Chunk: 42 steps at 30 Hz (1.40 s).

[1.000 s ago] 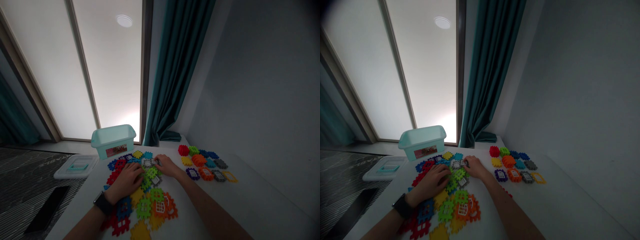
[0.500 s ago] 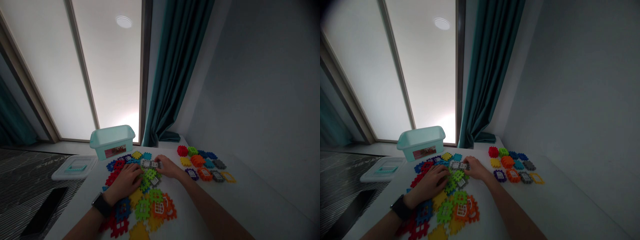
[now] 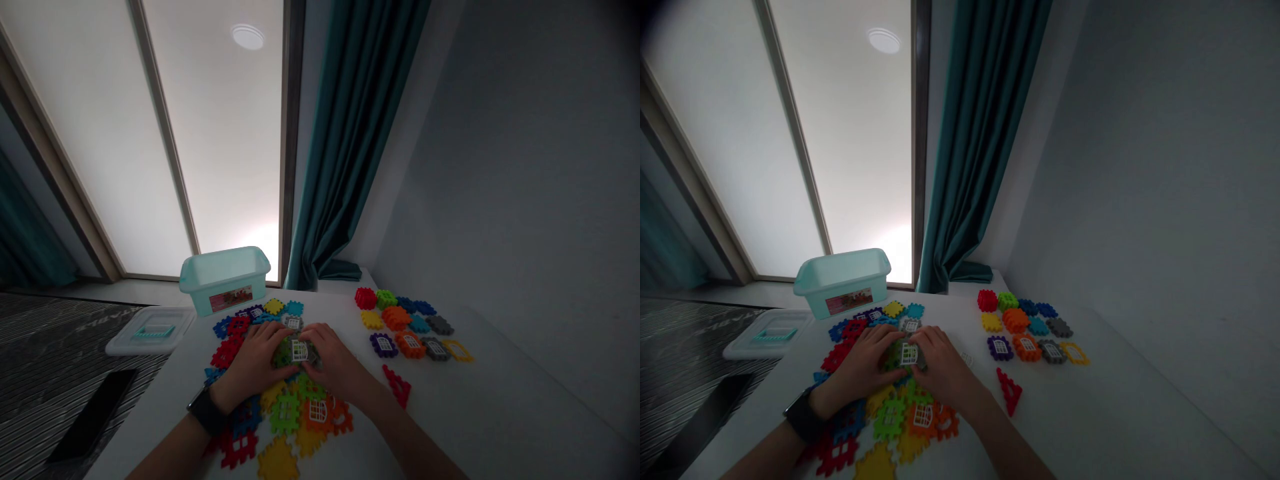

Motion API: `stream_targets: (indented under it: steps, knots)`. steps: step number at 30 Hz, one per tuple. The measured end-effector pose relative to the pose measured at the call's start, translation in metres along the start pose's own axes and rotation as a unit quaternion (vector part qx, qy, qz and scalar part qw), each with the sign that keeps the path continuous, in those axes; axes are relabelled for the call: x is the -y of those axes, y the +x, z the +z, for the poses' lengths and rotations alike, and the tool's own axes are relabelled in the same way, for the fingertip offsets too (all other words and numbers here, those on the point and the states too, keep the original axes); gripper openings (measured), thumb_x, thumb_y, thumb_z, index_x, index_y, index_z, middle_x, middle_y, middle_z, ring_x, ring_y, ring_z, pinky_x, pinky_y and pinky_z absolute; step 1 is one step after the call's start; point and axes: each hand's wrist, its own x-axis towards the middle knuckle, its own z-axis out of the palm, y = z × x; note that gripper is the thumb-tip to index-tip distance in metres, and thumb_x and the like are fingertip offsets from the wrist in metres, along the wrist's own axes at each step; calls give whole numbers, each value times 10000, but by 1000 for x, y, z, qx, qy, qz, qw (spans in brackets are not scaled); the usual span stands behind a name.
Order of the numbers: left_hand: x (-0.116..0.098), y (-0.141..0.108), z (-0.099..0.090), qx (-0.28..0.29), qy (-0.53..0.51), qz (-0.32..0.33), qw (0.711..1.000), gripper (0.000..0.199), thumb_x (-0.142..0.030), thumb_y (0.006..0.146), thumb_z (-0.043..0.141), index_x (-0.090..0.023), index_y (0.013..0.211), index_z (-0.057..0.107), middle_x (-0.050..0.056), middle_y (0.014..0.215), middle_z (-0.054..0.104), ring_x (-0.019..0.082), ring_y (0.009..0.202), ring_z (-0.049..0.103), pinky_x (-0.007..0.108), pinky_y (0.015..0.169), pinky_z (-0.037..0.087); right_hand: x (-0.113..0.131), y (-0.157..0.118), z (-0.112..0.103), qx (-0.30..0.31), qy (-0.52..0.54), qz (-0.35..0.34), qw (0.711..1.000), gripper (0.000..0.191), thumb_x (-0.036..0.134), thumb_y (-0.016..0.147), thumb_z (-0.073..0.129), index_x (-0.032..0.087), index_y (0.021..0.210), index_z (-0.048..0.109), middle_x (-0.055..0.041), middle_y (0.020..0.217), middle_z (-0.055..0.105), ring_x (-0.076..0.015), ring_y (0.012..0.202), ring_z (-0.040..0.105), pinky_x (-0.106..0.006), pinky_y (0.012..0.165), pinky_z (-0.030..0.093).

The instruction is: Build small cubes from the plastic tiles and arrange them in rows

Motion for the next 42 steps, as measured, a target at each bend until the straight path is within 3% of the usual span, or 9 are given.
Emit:
stream_targets:
  steps: [6,14,23,28,31,34,37,42]
  knots:
    - [-2,0,2,17,8,12,1000,482,-399,792,801,-240,1201,604,87,1199,643,316,1108,602,468,946,454,0,-11,10,-27,23,-1,999,414,35,787,633,256,1130,563,-72,1228,606,-260,1176,563,-456,1013,494]
    - [-8,-3,7,26,-22,1,999,506,-339,780,829,-244,1218,593,91,1220,618,310,1119,597,458,946,487,-13,-25,18,-48,-4,-4,999,158,141,924,581,242,1045,592,-82,1245,633,-258,1191,576,-496,1055,452]
    - [-5,-4,10,22,-37,17,999,476,-383,808,803,-259,1220,599,88,1223,610,304,1124,590,458,970,486,-15,-26,21,-76,40,32,996,319,176,903,614,261,1209,576,-88,1250,618,-269,1181,572,-473,1020,487]
    - [-7,-4,10,34,-23,16,999,503,-350,779,832,-261,1217,602,88,1228,608,316,1134,585,487,978,477,-16,-24,28,-99,86,76,988,236,148,853,632,246,1062,586,-82,1213,601,-264,1187,553,-449,1016,486]
    - [-6,-3,11,28,-10,12,999,486,-346,784,823,-257,1208,603,85,1223,611,316,1122,591,480,952,488,-19,-21,24,-123,112,103,981,68,180,890,588,237,919,566,-69,1108,613,-247,1116,577,-418,970,499]
    - [-4,-2,10,17,3,5,1000,499,-349,779,826,-255,1213,599,77,1219,613,312,1109,595,473,945,490,-32,-20,10,-126,115,118,978,82,255,941,537,230,865,557,-56,1037,628,-225,1035,598,-374,917,505]
    - [-3,-2,10,8,14,2,1000,519,-342,762,837,-245,1215,602,79,1212,615,313,1100,597,476,958,484,-56,-22,-7,-123,17,166,978,112,284,939,535,227,860,588,-45,969,646,-219,975,608,-362,907,487]
    - [-1,-3,11,5,19,10,1000,478,-362,795,795,-249,1223,612,84,1223,617,311,1092,604,469,953,491,-91,-29,-15,-134,-51,221,965,80,231,859,599,204,787,622,-81,950,636,-268,1001,586,-423,943,433]
